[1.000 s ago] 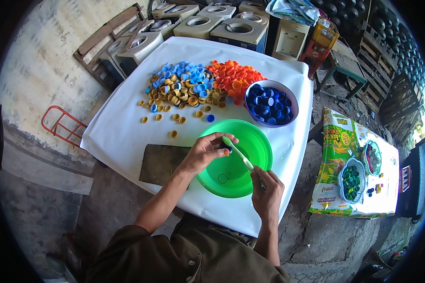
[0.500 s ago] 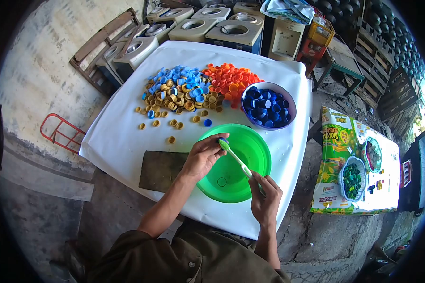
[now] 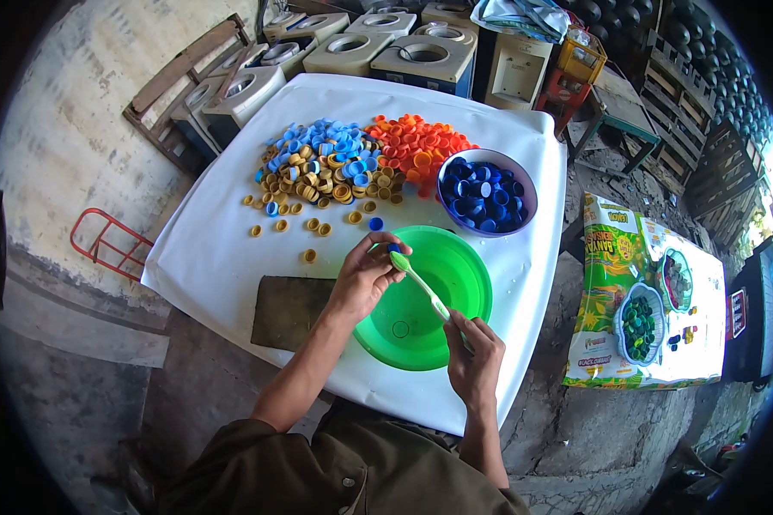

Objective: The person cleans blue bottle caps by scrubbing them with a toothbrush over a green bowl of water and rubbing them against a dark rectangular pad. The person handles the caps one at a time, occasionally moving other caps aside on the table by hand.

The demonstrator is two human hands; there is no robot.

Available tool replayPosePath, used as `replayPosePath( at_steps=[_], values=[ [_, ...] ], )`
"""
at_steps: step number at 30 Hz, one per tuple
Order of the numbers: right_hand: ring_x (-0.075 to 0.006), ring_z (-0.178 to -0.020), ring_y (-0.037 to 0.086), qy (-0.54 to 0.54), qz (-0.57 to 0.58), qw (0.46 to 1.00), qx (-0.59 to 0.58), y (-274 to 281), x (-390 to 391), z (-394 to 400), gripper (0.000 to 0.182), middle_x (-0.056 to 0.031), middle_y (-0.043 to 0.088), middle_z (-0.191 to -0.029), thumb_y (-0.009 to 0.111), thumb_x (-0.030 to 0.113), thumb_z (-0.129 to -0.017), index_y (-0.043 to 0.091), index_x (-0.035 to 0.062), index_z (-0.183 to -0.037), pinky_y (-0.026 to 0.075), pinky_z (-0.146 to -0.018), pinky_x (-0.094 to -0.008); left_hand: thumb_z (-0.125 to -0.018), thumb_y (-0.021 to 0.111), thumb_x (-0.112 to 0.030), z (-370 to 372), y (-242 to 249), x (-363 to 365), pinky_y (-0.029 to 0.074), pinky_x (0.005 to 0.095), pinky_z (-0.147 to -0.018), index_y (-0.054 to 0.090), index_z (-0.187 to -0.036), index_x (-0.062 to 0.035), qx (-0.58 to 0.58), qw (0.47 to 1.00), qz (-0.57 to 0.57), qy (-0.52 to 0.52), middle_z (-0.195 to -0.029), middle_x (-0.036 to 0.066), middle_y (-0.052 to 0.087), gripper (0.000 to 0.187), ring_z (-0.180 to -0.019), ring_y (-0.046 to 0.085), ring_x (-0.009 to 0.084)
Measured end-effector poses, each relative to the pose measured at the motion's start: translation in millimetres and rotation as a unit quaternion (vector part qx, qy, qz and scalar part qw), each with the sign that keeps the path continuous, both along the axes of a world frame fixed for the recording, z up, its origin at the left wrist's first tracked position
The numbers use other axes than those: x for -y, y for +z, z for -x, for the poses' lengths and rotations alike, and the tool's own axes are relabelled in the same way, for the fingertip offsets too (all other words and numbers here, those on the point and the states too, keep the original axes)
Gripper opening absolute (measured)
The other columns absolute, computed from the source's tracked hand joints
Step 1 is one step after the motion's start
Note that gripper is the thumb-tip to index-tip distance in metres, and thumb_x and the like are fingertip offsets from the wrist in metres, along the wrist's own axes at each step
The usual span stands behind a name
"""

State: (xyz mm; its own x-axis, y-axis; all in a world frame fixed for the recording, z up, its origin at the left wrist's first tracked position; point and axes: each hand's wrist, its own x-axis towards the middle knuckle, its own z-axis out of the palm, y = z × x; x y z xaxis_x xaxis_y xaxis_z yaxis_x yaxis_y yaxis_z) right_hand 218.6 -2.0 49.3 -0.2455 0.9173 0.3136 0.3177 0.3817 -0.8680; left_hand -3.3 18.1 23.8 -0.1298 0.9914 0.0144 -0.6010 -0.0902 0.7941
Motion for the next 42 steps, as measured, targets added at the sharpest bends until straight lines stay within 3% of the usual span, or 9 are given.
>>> replayPosePath(
  at_steps=[6, 9, 14, 19, 22, 25, 28, 40, 42],
  values=[
    [-0.0109, -0.058, 0.046, -0.049, -0.019, 0.999, -0.010, -4, -3, 7, 0.020, -0.0074, 0.054, -0.066, 0.066, 0.002, -0.091, 0.071, -0.0060, -0.109, 0.033, -0.052, -0.0290, -0.095, 0.051, 0.006, -10, 7, 11, 0.052, 0.0295, -0.085, 0.047, -0.140, 0.0063, 0.091, 0.990, -0.005, -0.109, -0.132, 0.015, 0.058, 0.046, -0.098, 0.062, 0.0181],
    [-0.0105, -0.059, 0.044, 0.000, 0.014, 1.000, -0.002, 2, 0, 0, 0.020, -0.0064, 0.051, -0.065, 0.066, 0.004, -0.092, 0.070, -0.0068, -0.109, 0.032, -0.052, -0.0289, -0.098, 0.058, -0.003, -5, 2, 9, 0.053, 0.0294, -0.086, 0.051, -0.138, 0.0063, 0.060, 0.992, -0.018, -0.106, -0.123, 0.012, 0.063, 0.042, -0.100, 0.062, 0.0179],
    [-0.0188, -0.060, 0.057, -0.005, 0.049, 0.999, 0.019, 10, -2, -8, 0.019, -0.0141, 0.061, -0.071, 0.065, 0.002, -0.091, 0.071, -0.0049, -0.108, 0.042, -0.057, -0.0314, -0.099, 0.062, -0.014, -6, -5, 11, 0.053, 0.0302, -0.087, 0.053, -0.136, 0.0050, 0.064, 0.986, -0.034, -0.153, -0.115, 0.012, 0.065, 0.043, -0.101, 0.063, 0.0184],
    [-0.0189, -0.060, 0.057, -0.034, 0.049, 0.998, 0.018, 11, 3, -6, 0.019, -0.0147, 0.062, -0.071, 0.065, 0.002, -0.091, 0.071, -0.0060, -0.108, 0.042, -0.058, -0.0320, -0.099, 0.063, -0.018, -14, -4, 10, 0.055, 0.0321, -0.091, 0.054, -0.134, 0.0026, 0.178, 0.978, -0.034, -0.103, -0.117, 0.014, 0.065, 0.041, -0.103, 0.064, 0.0216],
    [-0.0108, -0.060, 0.044, -0.030, 0.040, 0.999, -0.003, 4, 5, -7, 0.020, -0.0071, 0.053, -0.068, 0.064, 0.006, -0.095, 0.069, -0.0084, -0.107, 0.032, -0.055, -0.0292, -0.100, 0.062, -0.018, -15, -5, 12, 0.055, 0.0311, -0.091, 0.055, -0.131, -0.0002, 0.206, 0.975, -0.031, -0.075, -0.117, 0.012, 0.065, 0.037, -0.104, 0.066, 0.0206],
    [-0.0108, -0.060, 0.044, -0.021, 0.041, 0.999, -0.001, 3, 9, -9, 0.020, -0.0076, 0.054, -0.068, 0.063, 0.006, -0.095, 0.068, -0.0084, -0.107, 0.032, -0.055, -0.0292, -0.098, 0.065, -0.018, -19, -9, 9, 0.055, 0.0317, -0.094, 0.056, -0.125, -0.0014, 0.226, 0.973, -0.033, -0.033, -0.114, 0.010, 0.066, 0.032, -0.104, 0.066, 0.0206],
    [-0.0195, -0.062, 0.059, -0.028, 0.056, 0.998, 0.012, 6, 10, -11, 0.019, -0.0149, 0.062, -0.070, 0.066, 0.002, -0.091, 0.071, -0.0067, -0.108, 0.043, -0.057, -0.0316, -0.097, 0.067, -0.017, -21, -16, 6, 0.054, 0.0332, -0.098, 0.058, -0.118, -0.0032, 0.228, 0.972, -0.047, -0.023, -0.111, 0.009, 0.066, 0.027, -0.107, 0.065, 0.0217],
    [-0.0175, -0.061, 0.058, -0.039, 0.050, 0.998, -0.011, -5, 14, -8, 0.020, -0.0141, 0.061, -0.071, 0.064, 0.000, -0.092, 0.071, -0.0063, -0.109, 0.043, -0.057, -0.0305, -0.097, 0.065, -0.015, -29, -18, 6, 0.055, 0.0348, -0.097, 0.059, -0.116, -0.0056, 0.237, 0.968, -0.086, 0.001, -0.116, 0.010, 0.065, 0.021, -0.112, 0.063, 0.0244],
    [-0.0099, -0.061, 0.045, -0.036, 0.025, 0.998, -0.043, -10, 12, -6, 0.019, -0.0066, 0.053, -0.068, 0.062, 0.004, -0.095, 0.068, -0.0089, -0.108, 0.033, -0.054, -0.0276, -0.098, 0.064, -0.016, -30, -18, 8, 0.055, 0.0344, -0.097, 0.059, -0.118, -0.0045, 0.216, 0.973, -0.075, -0.025, -0.118, 0.010, 0.065, 0.024, -0.112, 0.063, 0.0234]
  ],
)
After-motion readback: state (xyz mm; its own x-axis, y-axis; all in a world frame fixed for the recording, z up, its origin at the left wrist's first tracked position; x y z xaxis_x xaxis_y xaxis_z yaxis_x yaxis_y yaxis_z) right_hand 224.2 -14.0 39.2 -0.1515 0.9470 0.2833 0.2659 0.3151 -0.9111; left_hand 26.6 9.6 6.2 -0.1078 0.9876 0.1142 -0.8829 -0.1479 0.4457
